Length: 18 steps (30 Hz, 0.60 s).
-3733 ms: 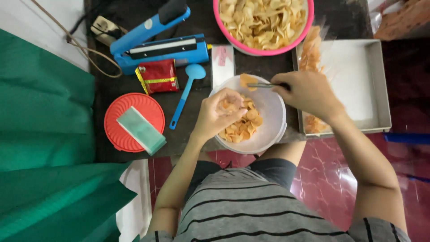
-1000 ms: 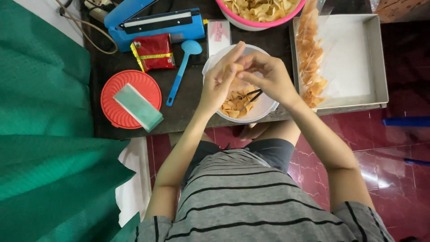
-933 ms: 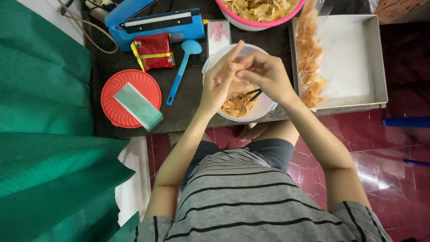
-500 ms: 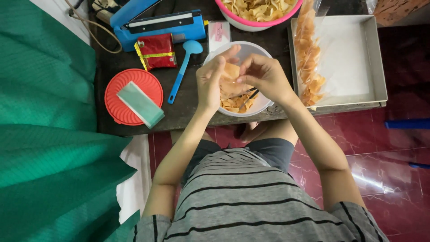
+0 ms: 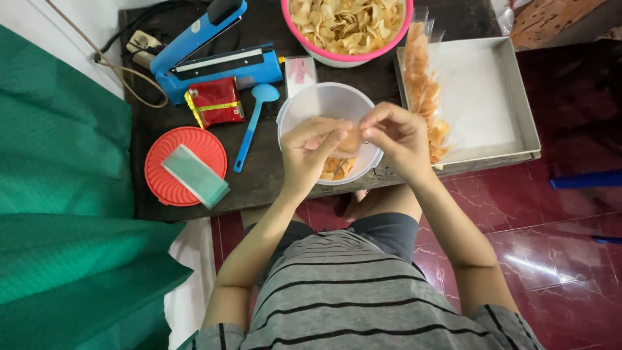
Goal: The person is filling long, narrow plastic bags with seasoned chips using their hands and tongs.
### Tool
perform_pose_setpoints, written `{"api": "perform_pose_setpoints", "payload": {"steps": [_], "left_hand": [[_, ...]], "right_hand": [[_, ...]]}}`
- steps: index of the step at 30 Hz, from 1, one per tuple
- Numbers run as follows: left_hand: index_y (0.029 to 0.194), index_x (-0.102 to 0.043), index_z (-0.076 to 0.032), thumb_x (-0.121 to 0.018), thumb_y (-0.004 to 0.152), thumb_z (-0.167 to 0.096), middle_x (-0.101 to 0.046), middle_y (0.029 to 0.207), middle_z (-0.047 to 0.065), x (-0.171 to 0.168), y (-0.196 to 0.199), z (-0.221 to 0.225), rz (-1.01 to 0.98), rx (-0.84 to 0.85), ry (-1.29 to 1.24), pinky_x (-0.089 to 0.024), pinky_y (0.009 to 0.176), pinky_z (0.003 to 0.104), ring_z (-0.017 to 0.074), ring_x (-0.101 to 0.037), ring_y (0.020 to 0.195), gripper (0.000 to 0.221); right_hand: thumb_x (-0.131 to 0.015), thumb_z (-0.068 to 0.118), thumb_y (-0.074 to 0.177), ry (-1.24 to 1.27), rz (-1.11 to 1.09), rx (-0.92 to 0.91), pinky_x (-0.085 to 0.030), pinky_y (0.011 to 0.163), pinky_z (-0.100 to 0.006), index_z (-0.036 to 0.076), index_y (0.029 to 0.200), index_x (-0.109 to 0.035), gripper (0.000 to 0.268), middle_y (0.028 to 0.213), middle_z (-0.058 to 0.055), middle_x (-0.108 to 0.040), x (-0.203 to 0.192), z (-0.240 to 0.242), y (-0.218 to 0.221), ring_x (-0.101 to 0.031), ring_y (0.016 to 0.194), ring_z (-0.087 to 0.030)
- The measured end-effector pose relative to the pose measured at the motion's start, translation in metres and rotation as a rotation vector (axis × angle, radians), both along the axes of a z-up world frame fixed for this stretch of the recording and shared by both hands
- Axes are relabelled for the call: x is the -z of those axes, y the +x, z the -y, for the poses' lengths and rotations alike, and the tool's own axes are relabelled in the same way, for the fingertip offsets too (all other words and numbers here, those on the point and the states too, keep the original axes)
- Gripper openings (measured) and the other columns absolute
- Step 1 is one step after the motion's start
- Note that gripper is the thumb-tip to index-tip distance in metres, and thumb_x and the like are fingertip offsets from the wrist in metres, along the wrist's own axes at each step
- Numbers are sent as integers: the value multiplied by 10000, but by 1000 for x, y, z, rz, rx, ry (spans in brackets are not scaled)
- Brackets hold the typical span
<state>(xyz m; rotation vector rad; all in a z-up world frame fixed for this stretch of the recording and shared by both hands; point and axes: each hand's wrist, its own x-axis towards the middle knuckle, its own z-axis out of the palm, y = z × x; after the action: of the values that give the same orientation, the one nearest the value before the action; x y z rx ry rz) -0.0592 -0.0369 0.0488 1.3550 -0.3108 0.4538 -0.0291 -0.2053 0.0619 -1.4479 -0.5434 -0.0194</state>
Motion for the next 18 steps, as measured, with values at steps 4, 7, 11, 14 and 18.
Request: {"api": "perform_pose_setpoints", "payload": {"steps": [4,7,11,14,18], "left_hand": [[882,-757,-83,-768,801,-112,-733,829,47,-1,-4,-1,8,-38,43,-521,874,302,166,-690,904,87],[859,-761,-93,-783,788,-124,-725,807,35,1,-8,1,18,-100,61,-512,879,283,125,-662,907,80],[809,-756,-79,-824,720,-77,-714,758,44,0,-9,8,79,-109,68,-511,885,300,148,-682,873,112],[816,-744,-66,-795,752,-87,-713,743,62,0,-9,11,107,-75,31,-513,895,332,156,-686,871,84],[883,-748,-47,-732,835,-93,-734,791,81,-1,-7,16,92,-11,2,-519,910,348,137,-681,866,68]], "right_hand": [[-757,-63,766,-48,89,4,-539,764,-343,-74,854,-665,127,752,-160,-617,1,6,-4,-618,751,-175],[-722,-91,782,-3,63,-27,-531,795,-358,-82,841,-664,83,756,-165,-618,-1,5,-9,-618,755,-202],[-727,-48,790,-66,107,23,-519,781,-338,-67,880,-683,102,762,-134,-633,-16,-2,-20,-599,752,-160],[-746,-31,781,-121,174,79,-505,720,-312,-39,844,-707,74,732,-122,-635,-20,-1,-23,-591,705,-160],[-735,-34,811,-162,215,132,-486,713,-306,-33,854,-711,49,722,-126,-620,-25,10,-23,-582,696,-179]]}}
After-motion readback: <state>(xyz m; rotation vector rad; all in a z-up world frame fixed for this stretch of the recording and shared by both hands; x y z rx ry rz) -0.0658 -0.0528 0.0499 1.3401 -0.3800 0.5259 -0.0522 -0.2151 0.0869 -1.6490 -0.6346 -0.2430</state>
